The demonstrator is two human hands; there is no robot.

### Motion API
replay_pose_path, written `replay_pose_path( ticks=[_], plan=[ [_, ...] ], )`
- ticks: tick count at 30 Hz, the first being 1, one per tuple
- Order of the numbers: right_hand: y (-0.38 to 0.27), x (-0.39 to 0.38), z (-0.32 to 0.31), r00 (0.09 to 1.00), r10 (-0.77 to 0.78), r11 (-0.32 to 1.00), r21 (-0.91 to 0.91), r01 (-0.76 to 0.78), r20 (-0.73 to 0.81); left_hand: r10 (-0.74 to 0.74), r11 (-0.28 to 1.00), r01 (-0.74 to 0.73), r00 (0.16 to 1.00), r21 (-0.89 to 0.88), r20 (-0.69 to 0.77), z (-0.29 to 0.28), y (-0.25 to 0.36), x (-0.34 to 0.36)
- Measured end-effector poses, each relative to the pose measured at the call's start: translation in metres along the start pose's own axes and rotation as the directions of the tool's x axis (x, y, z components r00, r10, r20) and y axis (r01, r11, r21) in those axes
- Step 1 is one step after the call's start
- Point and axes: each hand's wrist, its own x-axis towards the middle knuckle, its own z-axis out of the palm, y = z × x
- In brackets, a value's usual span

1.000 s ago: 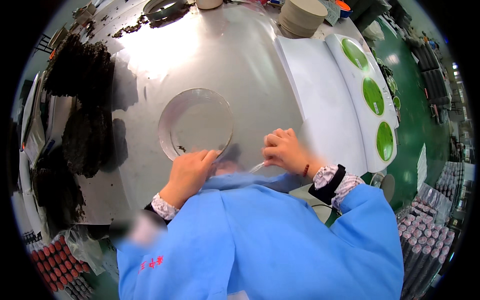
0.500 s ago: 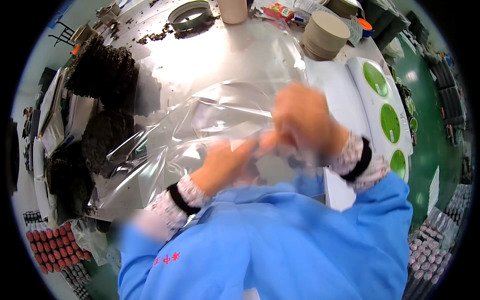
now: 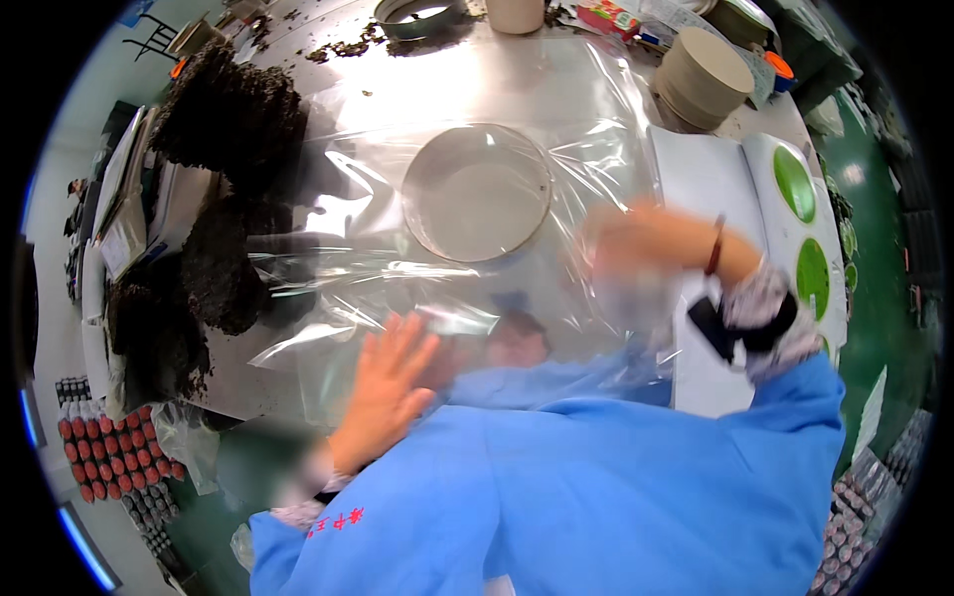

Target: The person repeatedly wraps dark, round food items in clear plastic film on a stainless steel table, then places a green circular sticker on top of each wrapped item. The process is repeated multiple times in a consistent sequence.

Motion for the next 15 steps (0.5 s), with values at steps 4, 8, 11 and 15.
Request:
replay_pose_path(
  ticks=[4, 8, 11, 15],
  plan=[
    [0.129, 0.040, -0.121, 0.400, -0.385, 0.703, -0.545, -0.457, -0.832, 0.023, 0.998, -0.022, 1.000, -0.056, 0.015, 0.051, -0.001, -0.021],
    [0.342, -0.069, -0.155, 0.621, 0.015, -0.073, -0.621, -0.781, -0.783, 0.089, 0.960, -0.128, 0.983, -0.249, -0.161, 0.020, -0.030, -0.012],
    [0.313, -0.025, -0.138, 0.454, -0.042, 0.521, -0.407, -0.750, -0.890, -0.053, 0.997, 0.016, 0.863, -0.078, -0.503, -0.023, -0.071, -0.005],
    [0.256, -0.015, -0.130, 0.456, -0.107, 0.594, -0.425, -0.683, -0.883, -0.218, 0.882, 0.452, 0.640, 0.132, -0.737, -0.086, -0.163, -0.001]
  ],
)
